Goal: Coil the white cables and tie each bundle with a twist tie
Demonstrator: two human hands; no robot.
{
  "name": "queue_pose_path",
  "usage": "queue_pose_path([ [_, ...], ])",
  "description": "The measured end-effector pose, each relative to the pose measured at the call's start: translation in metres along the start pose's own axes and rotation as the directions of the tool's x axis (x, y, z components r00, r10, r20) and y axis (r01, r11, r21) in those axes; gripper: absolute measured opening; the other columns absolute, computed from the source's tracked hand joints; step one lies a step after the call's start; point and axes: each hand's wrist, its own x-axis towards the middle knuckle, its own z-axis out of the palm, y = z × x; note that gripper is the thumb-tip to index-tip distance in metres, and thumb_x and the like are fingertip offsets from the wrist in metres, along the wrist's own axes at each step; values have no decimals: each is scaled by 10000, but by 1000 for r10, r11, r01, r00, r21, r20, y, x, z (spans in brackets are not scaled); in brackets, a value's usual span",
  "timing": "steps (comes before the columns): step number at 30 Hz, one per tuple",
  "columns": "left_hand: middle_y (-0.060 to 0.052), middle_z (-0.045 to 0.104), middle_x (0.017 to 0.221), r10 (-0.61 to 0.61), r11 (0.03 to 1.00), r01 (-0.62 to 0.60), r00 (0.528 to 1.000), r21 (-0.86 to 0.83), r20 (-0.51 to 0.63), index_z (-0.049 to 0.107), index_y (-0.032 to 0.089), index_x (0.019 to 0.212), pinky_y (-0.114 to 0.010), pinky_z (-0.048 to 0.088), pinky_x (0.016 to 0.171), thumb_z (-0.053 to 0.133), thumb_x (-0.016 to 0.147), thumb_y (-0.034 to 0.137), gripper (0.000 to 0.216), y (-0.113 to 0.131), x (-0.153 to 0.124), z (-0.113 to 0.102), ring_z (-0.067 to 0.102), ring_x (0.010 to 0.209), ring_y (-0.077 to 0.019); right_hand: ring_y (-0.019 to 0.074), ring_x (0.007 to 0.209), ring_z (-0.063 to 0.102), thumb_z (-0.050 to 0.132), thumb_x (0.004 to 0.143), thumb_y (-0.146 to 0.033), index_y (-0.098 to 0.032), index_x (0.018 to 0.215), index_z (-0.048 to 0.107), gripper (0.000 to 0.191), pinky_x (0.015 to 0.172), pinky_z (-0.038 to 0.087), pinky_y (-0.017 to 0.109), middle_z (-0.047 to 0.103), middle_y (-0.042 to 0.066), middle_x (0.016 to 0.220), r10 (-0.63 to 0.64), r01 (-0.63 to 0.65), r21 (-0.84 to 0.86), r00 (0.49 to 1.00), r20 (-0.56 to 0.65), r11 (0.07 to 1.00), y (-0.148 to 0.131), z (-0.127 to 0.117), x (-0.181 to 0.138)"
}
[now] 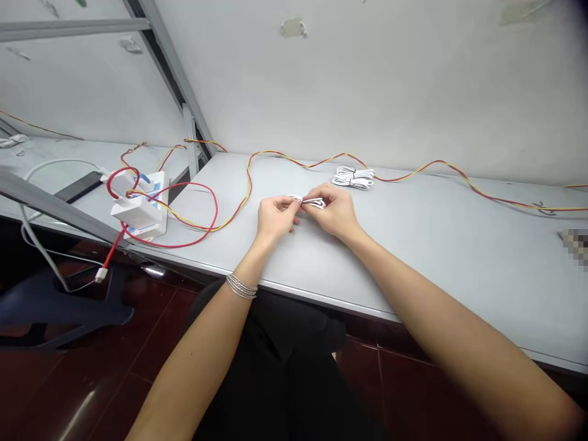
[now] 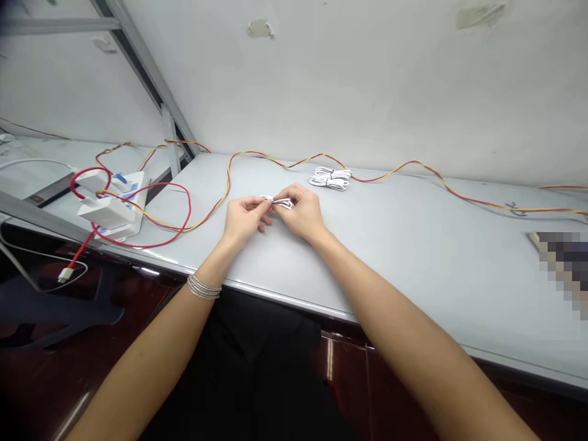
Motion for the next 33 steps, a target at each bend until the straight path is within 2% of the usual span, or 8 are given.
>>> queue_pose_path([
  [5,-73,761,788,79,992,-73,995,105,-52,761,128,865,-211,474,425,789,826,308,187,-10,1,0,662,530,-131,204,758,631,708,768,-215,-215,784,775,69,693,488,353,723,63,857,-56,56,-66,998,10,996,-2,0,-1],
  [9,-63,748,714,163,957,-146,985,250,-51,781,136,869,-265,551,558,780,832,331,199,-14,1,-3,698,581,-171,194,756,630,683,763,-197,-208,800,789,112,702,502,349,731,64,878,-73,75,-108,997,27,991,-1,0,-1],
  [13,-68,786,826,299,870,-259,954,419,-30,783,163,883,-309,593,740,721,861,252,111,-12,-1,-7,715,667,-174,197,771,644,683,762,-180,-208,829,803,140,713,510,348,742,65,904,-57,63,-105,997,60,992,-1,-1,-1],
  [16,-67,796,922,396,808,-349,918,474,2,765,182,884,-301,586,778,697,869,227,83,-10,-2,-10,713,723,-167,211,802,665,683,778,-185,-208,861,807,152,719,512,356,749,71,922,-50,58,-88,994,96,994,-4,-4,0],
  [22,-69,778,916,427,828,-400,904,394,21,749,172,893,-271,554,698,678,881,211,82,-8,0,-15,704,741,-158,211,812,672,725,792,-255,-212,919,777,144,743,533,378,758,66,936,-5,5,-2,992,125,1000,-11,-9,4],
  [26,-49,765,864,411,877,-405,911,259,33,741,152,881,-258,552,730,669,878,185,79,-4,1,-17,699,740,-138,173,728,649,838,742,-395,-220,1019,723,348,672,555,338,747,56,961,86,-95,157,994,62,983,-12,-7,5],
  [29,-52,762,871,405,880,-404,913,252,47,748,150,906,-254,547,716,672,881,198,93,-1,0,-17,697,736,-131,156,664,640,881,698,-464,-230,981,682,418,637,562,323,708,19,838,150,-161,301,987,61,940,-14,-5,5],
  [33,-67,764,946,434,874,-440,898,208,73,779,165,903,-275,565,741,680,868,207,113,0,-1,-17,714,788,-144,155,613,632,872,698,-536,-226,923,672,433,585,557,323,666,-6,727,164,-176,354,984,64,918,-18,-3,5],
])
